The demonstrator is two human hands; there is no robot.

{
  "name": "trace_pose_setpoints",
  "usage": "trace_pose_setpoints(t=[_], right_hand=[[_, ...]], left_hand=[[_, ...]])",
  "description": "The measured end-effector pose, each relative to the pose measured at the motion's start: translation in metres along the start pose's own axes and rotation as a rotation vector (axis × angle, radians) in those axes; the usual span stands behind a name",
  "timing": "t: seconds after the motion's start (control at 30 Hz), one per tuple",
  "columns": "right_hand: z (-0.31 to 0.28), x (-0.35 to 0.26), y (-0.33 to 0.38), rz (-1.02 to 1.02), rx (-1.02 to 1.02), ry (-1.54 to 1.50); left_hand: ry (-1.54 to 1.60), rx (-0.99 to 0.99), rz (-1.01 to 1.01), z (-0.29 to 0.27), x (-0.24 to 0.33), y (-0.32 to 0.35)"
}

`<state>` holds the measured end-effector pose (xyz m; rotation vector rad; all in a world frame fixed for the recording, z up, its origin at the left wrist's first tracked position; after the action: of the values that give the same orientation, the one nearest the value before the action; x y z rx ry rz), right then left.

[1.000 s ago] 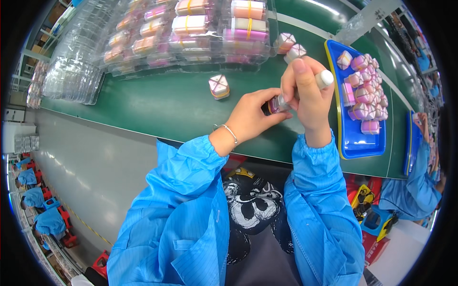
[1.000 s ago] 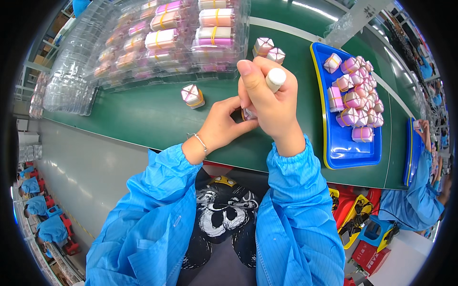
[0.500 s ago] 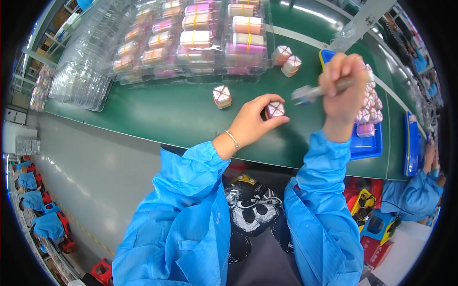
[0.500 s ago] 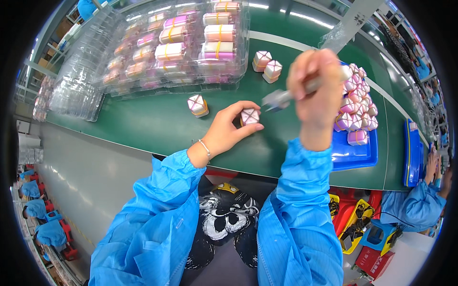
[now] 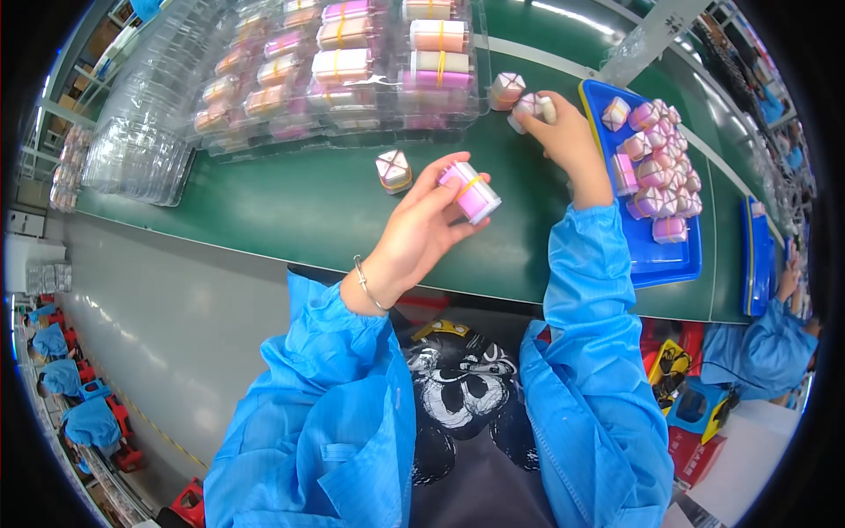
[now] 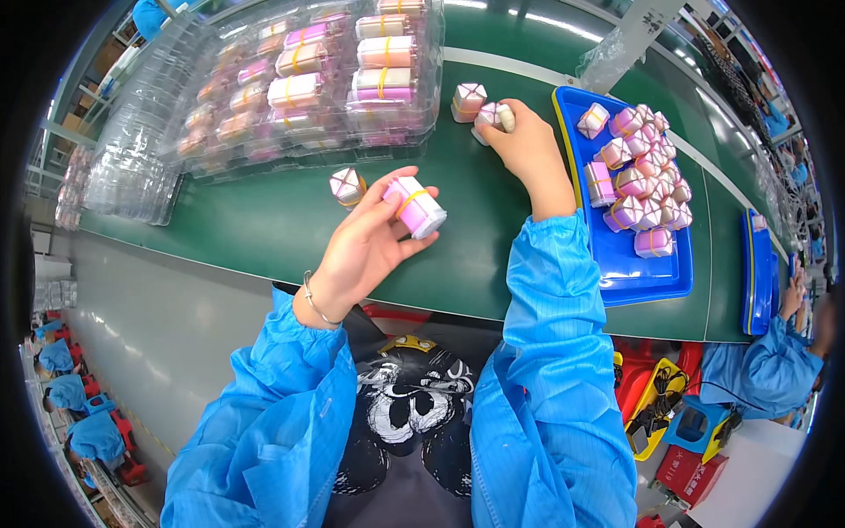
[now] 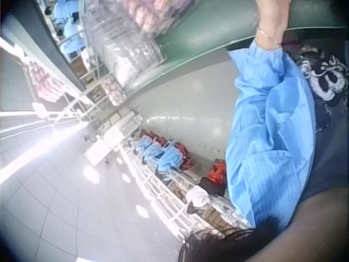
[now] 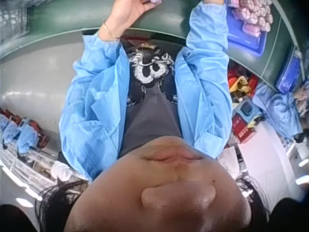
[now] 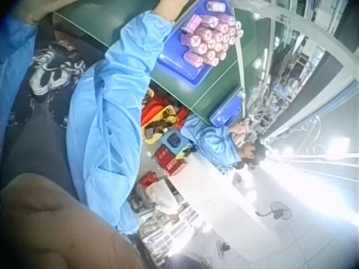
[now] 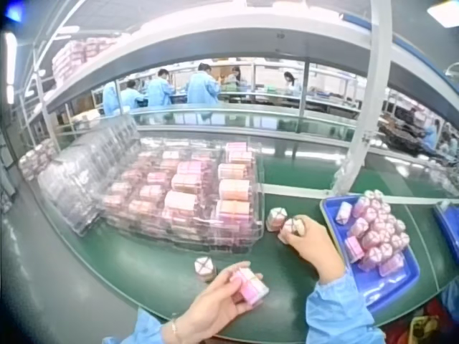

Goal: The worker is applying a substance using an applicator to small triangular blocks and assembling them together on a production line.

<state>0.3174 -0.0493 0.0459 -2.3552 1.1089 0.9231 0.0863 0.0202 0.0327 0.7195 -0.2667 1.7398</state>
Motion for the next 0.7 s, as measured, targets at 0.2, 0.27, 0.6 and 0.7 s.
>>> trace_pose_setpoints(t=[0.2,0.27,0.6,0.7], right_hand=[[-0.011,-0.013,0.023,-0.024,-0.382,-0.128],[-0.008,-0.017,0.029,-0.103,-0.531,-0.186],[-0.008,-0.044,0.05,-0.371,-0.624,-0.169],[-0.026,-0.04,0.045,-0.308,-0.507,-0.373]], left_hand=[[-0.913,0.274,0.666,-0.019,0.034,0.041],[-1.246,0.456,0.902,-0.035,0.053,0.056],[-1.563,0.799,0.958,-0.071,0.082,0.063],[-1.628,0.451,1.221,-0.047,0.064,0.064]])
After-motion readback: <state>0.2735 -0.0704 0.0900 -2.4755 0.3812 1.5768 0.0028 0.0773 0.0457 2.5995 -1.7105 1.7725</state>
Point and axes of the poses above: each hand's wrist, its own y-axis away from the middle knuckle, its own z-axis out of the palm, x = y × z, the point moved 4 cm from there along -y, towards the middle knuckle, and after that the axes turned 3 degrees about y, right-handed, at the moved point
